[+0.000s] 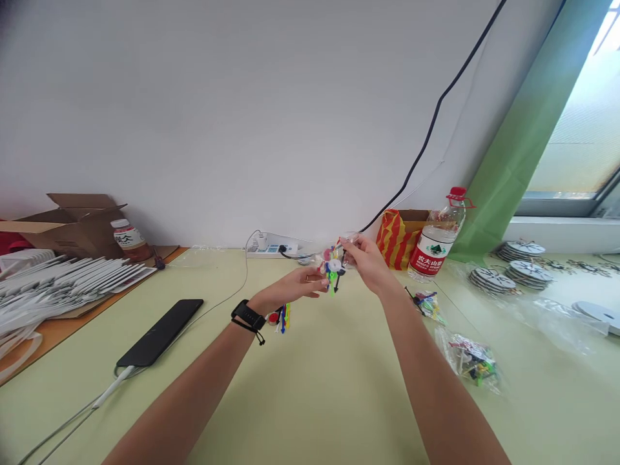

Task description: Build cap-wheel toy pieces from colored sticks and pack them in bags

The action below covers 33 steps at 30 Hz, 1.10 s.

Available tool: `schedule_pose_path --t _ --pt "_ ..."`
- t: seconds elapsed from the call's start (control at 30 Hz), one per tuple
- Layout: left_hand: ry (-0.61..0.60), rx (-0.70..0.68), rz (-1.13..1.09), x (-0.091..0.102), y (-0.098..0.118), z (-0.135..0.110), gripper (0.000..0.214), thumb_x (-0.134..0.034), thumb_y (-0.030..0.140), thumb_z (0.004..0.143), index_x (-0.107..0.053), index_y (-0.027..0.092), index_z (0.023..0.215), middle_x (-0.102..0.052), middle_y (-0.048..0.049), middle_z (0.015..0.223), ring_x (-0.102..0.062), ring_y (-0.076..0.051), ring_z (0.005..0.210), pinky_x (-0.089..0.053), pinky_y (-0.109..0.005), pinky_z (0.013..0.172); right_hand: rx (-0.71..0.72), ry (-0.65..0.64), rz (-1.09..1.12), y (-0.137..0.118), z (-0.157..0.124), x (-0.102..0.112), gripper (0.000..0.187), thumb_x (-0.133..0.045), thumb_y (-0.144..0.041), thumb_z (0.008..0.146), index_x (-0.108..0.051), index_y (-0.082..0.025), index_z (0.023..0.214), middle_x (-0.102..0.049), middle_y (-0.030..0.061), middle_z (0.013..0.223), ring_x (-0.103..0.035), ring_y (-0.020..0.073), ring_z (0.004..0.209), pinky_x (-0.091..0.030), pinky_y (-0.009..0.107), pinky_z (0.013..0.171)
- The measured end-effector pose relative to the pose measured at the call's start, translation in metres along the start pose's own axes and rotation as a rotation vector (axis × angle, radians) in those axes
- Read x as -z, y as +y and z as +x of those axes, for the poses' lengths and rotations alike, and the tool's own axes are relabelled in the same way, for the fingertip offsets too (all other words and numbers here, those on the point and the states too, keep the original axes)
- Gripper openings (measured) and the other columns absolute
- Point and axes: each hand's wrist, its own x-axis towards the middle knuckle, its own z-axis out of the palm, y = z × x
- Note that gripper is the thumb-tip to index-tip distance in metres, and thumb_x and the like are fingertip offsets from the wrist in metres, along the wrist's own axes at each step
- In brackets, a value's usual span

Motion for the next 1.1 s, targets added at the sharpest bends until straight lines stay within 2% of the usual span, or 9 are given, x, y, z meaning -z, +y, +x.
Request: schedule_pose_path --t 0.1,0.17,0.33,0.43,0.53,0.6,0.77,0.97,1.1 --pt "-0.040 0.005 -0.370 0.002 -0.001 0.005 0.052 -0.063 0.063 0.089 -0.069 0.018 0.112 -0.072 -0.0126 0.119 -0.070 -0.023 0.108 -0.056 -0.037 0.094 -0.091 -0.011 0.048 0.012 0.002 0.007 0.044 -0.074 -0.062 0.080 -0.064 -0.021 0.093 -0.070 0.0061 0.094 -0.066 0.0206 0.090 -0.056 0.032 0.081" --pt "0.057 0.057 -0.398 0.009 -0.006 0.007 0.049 -0.071 0.061 0.083 -0.070 0.015 0.103 -0.073 -0.0124 0.110 -0.073 -0.023 0.098 -0.056 -0.035 0.089 -0.182 -0.115 0.036 0.019 0.000 0.020 0.041 -0.075 -0.058 0.080 -0.068 -0.020 0.096 -0.073 0.0078 0.098 -0.067 0.0218 0.095 -0.056 0.036 0.089" --pt "0.170 0.076 -0.126 0.024 -0.019 0.007 0.044 -0.066 0.058 0.086 -0.076 0.016 0.093 -0.073 -0.0067 0.087 -0.068 -0.019 0.077 -0.053 -0.029 0.072 -0.405 -0.573 -0.197 0.031 -0.011 0.044 0.035 -0.079 -0.048 0.079 -0.074 -0.019 0.098 -0.074 0.0101 0.114 -0.067 0.0253 0.109 -0.052 0.041 0.101" --pt "0.185 -0.028 0.114 0.020 -0.019 0.006 0.043 -0.058 0.053 0.090 -0.075 0.016 0.075 -0.065 -0.0009 0.068 -0.056 -0.015 0.063 -0.044 -0.027 0.061 -0.423 -0.652 -0.271 0.032 -0.014 0.044 0.034 -0.081 -0.044 0.078 -0.073 -0.023 0.105 -0.072 0.0080 0.121 -0.066 0.0252 0.114 -0.051 0.040 0.102" --pt "0.159 -0.079 0.275 0.010 -0.013 0.006 0.047 -0.053 0.050 0.093 -0.071 0.016 0.066 -0.057 0.0008 0.058 -0.046 -0.013 0.056 -0.035 -0.026 0.056 -0.333 -0.661 -0.299 0.025 -0.013 0.036 0.045 -0.081 -0.042 0.078 -0.070 -0.026 0.118 -0.073 0.0076 0.120 -0.066 0.0252 0.113 -0.049 0.042 0.103" --pt "0.165 -0.081 0.330 0.004 -0.006 0.006 0.044 -0.056 0.051 0.092 -0.073 0.017 0.071 -0.061 -0.0004 0.062 -0.049 -0.014 0.058 -0.034 -0.026 0.055 -0.244 -0.620 -0.311 0.020 -0.011 0.032 0.050 -0.081 -0.043 0.078 -0.069 -0.026 0.123 -0.073 0.0080 0.120 -0.065 0.0258 0.114 -0.049 0.042 0.103" --pt "0.240 -0.106 0.344 -0.003 0.003 0.006 0.040 -0.059 0.054 0.091 -0.074 0.020 0.079 -0.072 -0.0035 0.076 -0.060 -0.017 0.068 -0.042 -0.027 0.061 -0.040 -0.435 -0.364 0.009 -0.007 0.025 0.034 -0.075 -0.050 0.081 -0.077 -0.019 0.096 -0.075 0.0084 0.101 -0.067 0.0242 0.097 -0.052 0.037 0.087" --pt "0.268 -0.169 0.213 -0.003 0.003 0.008 0.038 -0.057 0.050 0.094 -0.075 0.018 0.083 -0.075 -0.0046 0.083 -0.065 -0.018 0.076 -0.049 -0.027 0.068 0.021 -0.484 -0.454 0.005 -0.006 0.020 0.034 -0.074 -0.052 0.081 -0.076 -0.019 0.088 -0.074 0.0052 0.085 -0.065 0.0201 0.080 -0.050 0.032 0.072" --pt "0.259 -0.165 0.148 0.000 0.003 0.009 0.033 -0.062 0.047 0.092 -0.077 0.018 0.088 -0.078 -0.0054 0.089 -0.069 -0.019 0.080 -0.052 -0.027 0.071 0.084 -0.361 -0.458 0.005 -0.005 0.017 0.037 -0.072 -0.055 0.082 -0.075 -0.018 0.079 -0.073 0.0051 0.080 -0.063 0.0197 0.075 -0.048 0.032 0.068"
